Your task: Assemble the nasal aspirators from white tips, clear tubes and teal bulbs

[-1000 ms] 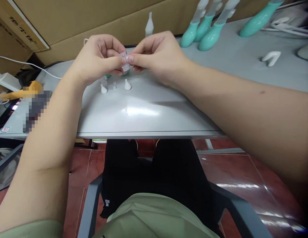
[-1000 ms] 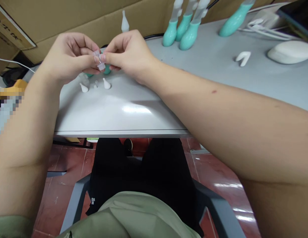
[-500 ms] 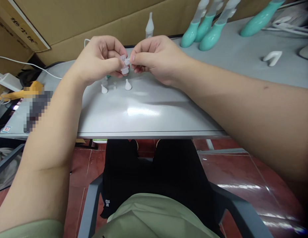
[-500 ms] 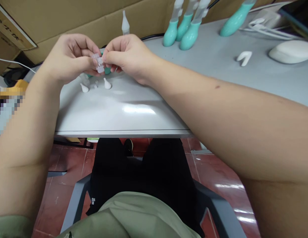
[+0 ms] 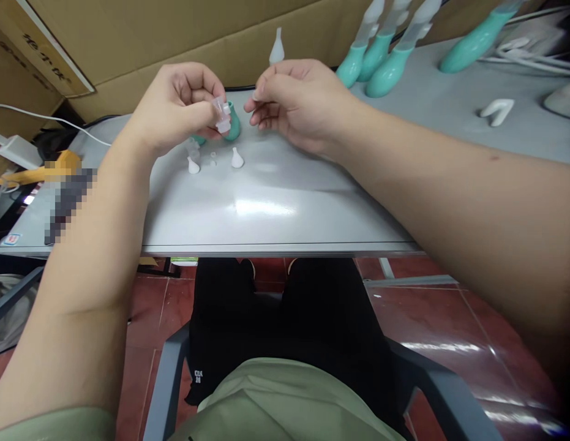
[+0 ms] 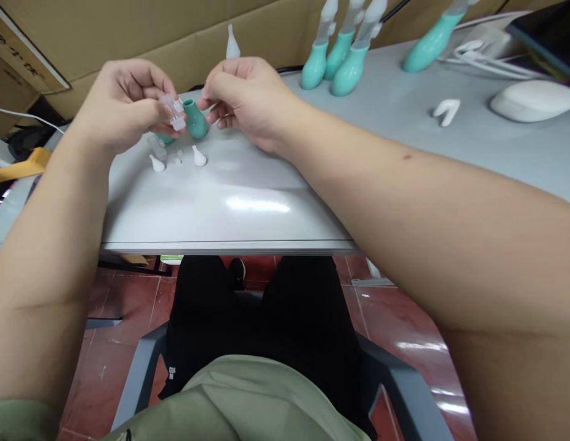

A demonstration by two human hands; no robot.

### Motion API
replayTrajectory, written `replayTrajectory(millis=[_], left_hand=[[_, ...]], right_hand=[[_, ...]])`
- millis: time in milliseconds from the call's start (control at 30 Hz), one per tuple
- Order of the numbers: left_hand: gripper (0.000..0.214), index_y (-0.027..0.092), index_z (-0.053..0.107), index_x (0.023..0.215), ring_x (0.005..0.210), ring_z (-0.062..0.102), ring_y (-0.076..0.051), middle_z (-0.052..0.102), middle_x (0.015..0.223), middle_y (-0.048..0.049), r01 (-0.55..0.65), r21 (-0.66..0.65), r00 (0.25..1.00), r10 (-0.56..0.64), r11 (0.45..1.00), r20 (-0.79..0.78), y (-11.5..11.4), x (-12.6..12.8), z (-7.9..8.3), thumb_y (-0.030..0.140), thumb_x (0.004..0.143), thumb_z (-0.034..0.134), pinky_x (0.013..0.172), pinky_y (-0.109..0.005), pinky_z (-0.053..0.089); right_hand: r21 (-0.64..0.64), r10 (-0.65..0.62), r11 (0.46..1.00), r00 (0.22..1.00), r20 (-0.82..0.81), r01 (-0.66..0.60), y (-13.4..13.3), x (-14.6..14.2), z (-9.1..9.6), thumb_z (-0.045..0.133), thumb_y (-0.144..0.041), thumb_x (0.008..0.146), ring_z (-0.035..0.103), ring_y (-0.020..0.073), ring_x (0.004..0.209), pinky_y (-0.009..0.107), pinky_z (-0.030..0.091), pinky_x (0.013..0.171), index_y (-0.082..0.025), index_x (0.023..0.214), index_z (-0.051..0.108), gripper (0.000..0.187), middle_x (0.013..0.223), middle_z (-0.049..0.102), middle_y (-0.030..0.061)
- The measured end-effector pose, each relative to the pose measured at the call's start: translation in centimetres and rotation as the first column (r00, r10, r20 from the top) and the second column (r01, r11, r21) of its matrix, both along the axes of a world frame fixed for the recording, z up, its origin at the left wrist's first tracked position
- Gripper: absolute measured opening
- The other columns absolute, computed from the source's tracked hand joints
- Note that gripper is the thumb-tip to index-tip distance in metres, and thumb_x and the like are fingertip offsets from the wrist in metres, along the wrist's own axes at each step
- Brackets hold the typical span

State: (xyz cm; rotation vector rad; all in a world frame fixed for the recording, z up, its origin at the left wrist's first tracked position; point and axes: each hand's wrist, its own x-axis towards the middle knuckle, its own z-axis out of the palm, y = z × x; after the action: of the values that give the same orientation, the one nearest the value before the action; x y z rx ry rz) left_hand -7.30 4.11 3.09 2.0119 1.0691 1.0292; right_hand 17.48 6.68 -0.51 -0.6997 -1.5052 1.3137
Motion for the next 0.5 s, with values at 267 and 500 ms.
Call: replayTrajectory(millis=[267, 500], left_hand=[[0.031, 0.044, 0.085, 0.085, 0.084, 0.083, -0.037, 0.09, 0.092, -0.0016, 0.029, 0.106, 0.975, -0.005, 0.994, -0.221, 0.2, 0.1, 0.2, 0.045, 0.065, 0.11, 0.083, -0.063, 0.067], [0.02, 0.038, 0.091, 0.089, 0.083, 0.083, -0.033, 0.092, 0.089, -0.0045, 0.029, 0.116, 0.944, 0.011, 0.993, -0.329, 0.5, -0.1, -0.3, 0.047, 0.075, 0.102, 0.081, -0.057, 0.068]], right_hand=[[0.279, -0.062, 0.96, 0.969, 0.239, -0.008, 1.9, 1.1, -1.4, 0.084, 0.026, 0.076, 0.066, 0.0136, 0.071, 0.026, 0.057, 0.071, -0.025, 0.073, 0.082, 0.051, 0.072, 0.076, -0.0047], [0.477, -0.121, 0.871, 0.888, 0.445, -0.12, 3.6, 1.0, -3.0, 0.096, 0.014, 0.082, 0.076, 0.0231, 0.081, 0.037, 0.07, 0.087, -0.03, 0.084, 0.087, 0.045, 0.075, 0.077, -0.0052]])
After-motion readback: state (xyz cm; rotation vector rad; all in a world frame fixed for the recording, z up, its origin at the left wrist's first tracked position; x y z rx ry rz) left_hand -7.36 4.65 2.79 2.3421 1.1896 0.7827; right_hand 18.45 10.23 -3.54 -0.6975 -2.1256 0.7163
